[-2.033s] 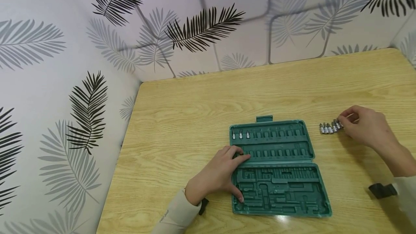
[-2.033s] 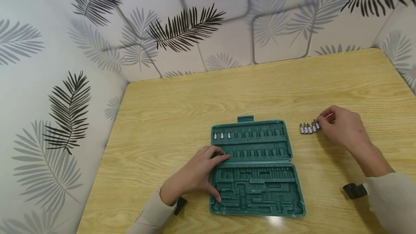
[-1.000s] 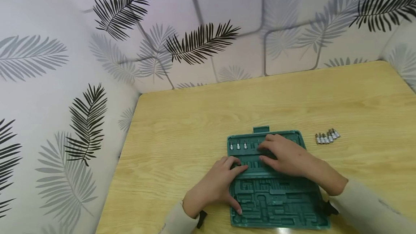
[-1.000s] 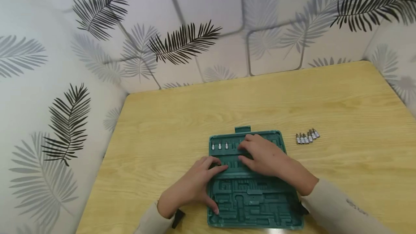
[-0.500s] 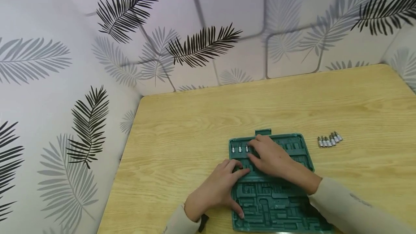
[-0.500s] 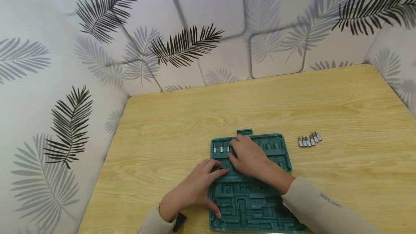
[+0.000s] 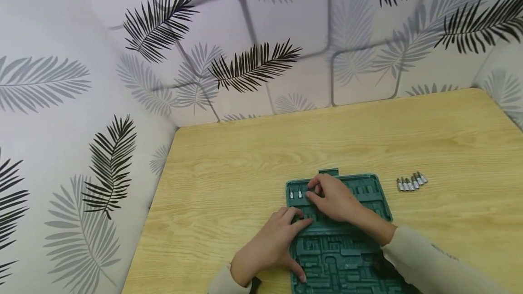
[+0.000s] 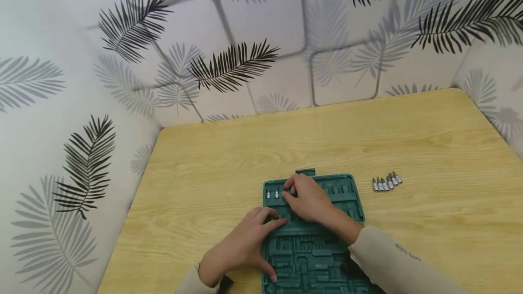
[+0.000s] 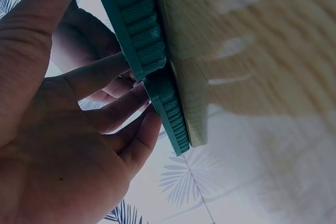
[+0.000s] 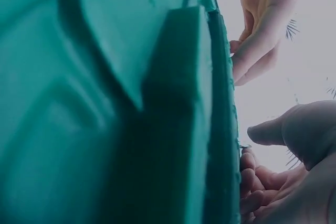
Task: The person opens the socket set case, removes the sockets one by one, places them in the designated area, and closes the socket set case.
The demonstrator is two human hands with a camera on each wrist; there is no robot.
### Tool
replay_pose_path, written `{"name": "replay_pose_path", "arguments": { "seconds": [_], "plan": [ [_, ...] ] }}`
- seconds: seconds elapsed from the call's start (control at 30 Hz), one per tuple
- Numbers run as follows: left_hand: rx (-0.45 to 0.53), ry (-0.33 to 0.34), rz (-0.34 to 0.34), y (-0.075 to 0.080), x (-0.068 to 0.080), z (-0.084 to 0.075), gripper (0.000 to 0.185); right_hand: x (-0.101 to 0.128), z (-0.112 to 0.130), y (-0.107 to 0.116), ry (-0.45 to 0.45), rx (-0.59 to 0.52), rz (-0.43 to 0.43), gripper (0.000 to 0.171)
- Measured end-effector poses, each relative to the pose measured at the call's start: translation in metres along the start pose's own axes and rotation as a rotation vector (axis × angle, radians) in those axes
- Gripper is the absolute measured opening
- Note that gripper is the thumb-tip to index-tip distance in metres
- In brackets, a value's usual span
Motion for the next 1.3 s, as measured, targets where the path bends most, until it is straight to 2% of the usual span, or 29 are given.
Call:
{"name": "replay_pose_path", "arguments": {
  "seconds": [0.1, 0.33, 0.53, 0.67, 0.8, 0.93, 1.1, 1.3],
  "plan": [
    [-0.008, -0.005, -0.005, 0.000, 0.001, 0.000, 0.113, -0.002, -0.001, -0.002, -0.003, 0.006, -0.006, 0.015],
    [-0.044, -0.023, -0.028, 0.000, 0.002, -0.001, 0.113, -0.001, 0.004, 0.001, 0.103, 0.051, -0.080, 0.006],
    [-0.033, -0.032, -0.032, 0.000, 0.000, -0.001, 0.113, 0.008, 0.008, 0.012, 0.157, -0.056, -0.121, 0.006],
    [-0.028, -0.022, -0.027, 0.000, 0.001, 0.000, 0.113, 0.025, 0.013, 0.026, 0.213, -0.111, -0.155, 0.005],
    [-0.030, -0.020, -0.024, -0.001, 0.002, 0.001, 0.113, 0.040, 0.006, 0.052, 0.233, -0.170, -0.209, 0.007],
    [-0.022, -0.028, -0.029, -0.001, 0.003, 0.002, 0.113, 0.048, -0.016, 0.090, 0.204, -0.180, -0.306, 0.010],
    [-0.022, -0.034, -0.028, -0.002, 0.003, 0.001, 0.113, 0.059, -0.054, 0.145, 0.157, -0.138, -0.463, 0.017],
    [-0.021, -0.026, -0.023, 0.000, 0.003, 0.000, 0.114, 0.066, -0.100, 0.187, 0.038, -0.044, -0.519, 0.031]
  ]
}}
Point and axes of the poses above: each hand's wrist, its own x-axis away from the middle knuckle, its own y-axis out of the back of the hand, z = x × y, the point moved 9 cm from there along -x, towards the middle knuckle, and after that the axes turned 5 degrees about -y, right-handed, at the moved point
